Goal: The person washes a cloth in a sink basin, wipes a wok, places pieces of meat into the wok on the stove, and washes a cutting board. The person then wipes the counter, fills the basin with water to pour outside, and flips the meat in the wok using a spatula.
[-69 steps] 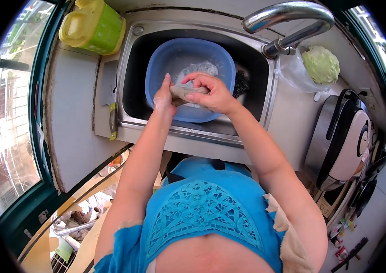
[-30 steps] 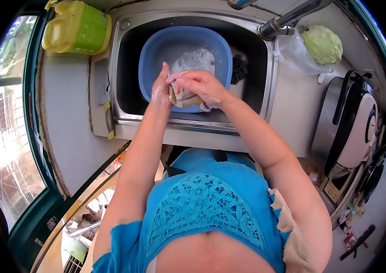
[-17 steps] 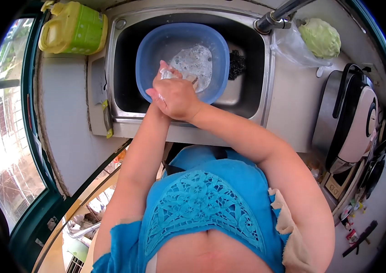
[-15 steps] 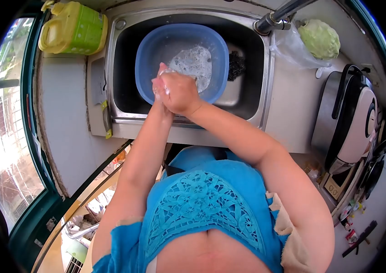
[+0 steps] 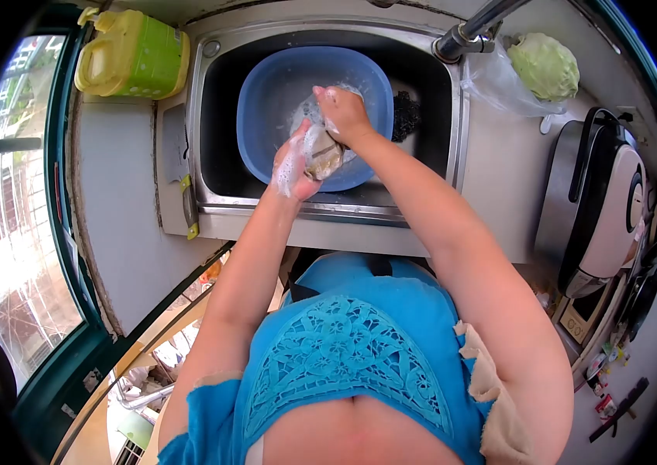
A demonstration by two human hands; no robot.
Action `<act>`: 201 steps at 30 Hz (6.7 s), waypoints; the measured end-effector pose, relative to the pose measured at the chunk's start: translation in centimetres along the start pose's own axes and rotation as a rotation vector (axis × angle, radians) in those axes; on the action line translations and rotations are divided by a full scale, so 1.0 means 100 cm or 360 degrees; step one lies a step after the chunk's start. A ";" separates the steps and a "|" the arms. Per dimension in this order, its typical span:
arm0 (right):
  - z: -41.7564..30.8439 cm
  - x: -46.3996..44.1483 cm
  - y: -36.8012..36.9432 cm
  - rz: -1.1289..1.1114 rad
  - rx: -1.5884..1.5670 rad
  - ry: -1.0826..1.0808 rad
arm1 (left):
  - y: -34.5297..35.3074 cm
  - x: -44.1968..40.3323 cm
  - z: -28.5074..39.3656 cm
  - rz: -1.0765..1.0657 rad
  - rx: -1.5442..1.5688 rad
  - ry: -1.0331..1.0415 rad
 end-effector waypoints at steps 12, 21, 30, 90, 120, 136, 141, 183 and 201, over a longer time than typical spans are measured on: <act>-0.057 0.051 -0.007 -0.0141 0.0097 -0.0317 | -0.016 -0.018 -0.019 -0.0059 0.0385 0.0502; -0.067 0.048 0.001 0.0194 0.0184 -0.0633 | -0.016 -0.014 0.004 -0.0633 0.0369 0.0241; -0.013 0.011 0.002 -0.0342 -0.0626 0.0187 | -0.002 0.008 0.003 -0.0078 0.0193 -0.0008; -0.028 0.047 -0.063 -0.0702 -0.1961 0.0832 | 0.027 0.011 0.033 0.0300 -0.0953 0.1052; -0.014 0.026 -0.107 -0.0812 -0.1933 0.0493 | 0.022 0.029 0.021 -0.0102 0.0248 -0.0317; -0.042 0.025 -0.107 -0.0617 -0.0414 0.0357 | 0.013 0.017 0.019 -0.0439 0.0088 0.0087; -0.042 0.042 -0.086 -0.0871 -0.0920 0.0796 | 0.015 0.016 0.021 -0.0636 0.0285 -0.0143; -0.033 -0.002 -0.003 0.0454 0.0243 -0.0247 | 0.018 -0.006 -0.006 0.0378 -0.0270 0.0363; -0.036 0.034 -0.028 -0.0584 -0.1665 0.0705 | -0.006 -0.021 0.015 -0.0095 -0.0395 -0.0020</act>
Point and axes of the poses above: each hand's wrist, its own x-axis away from the middle knuckle, its own y-axis out of the palm, z = x × y, the point moved 4 cm from there along -x, towards the middle knuckle, and after that the axes turned 8 degrees about y, right-handed, at the moved point
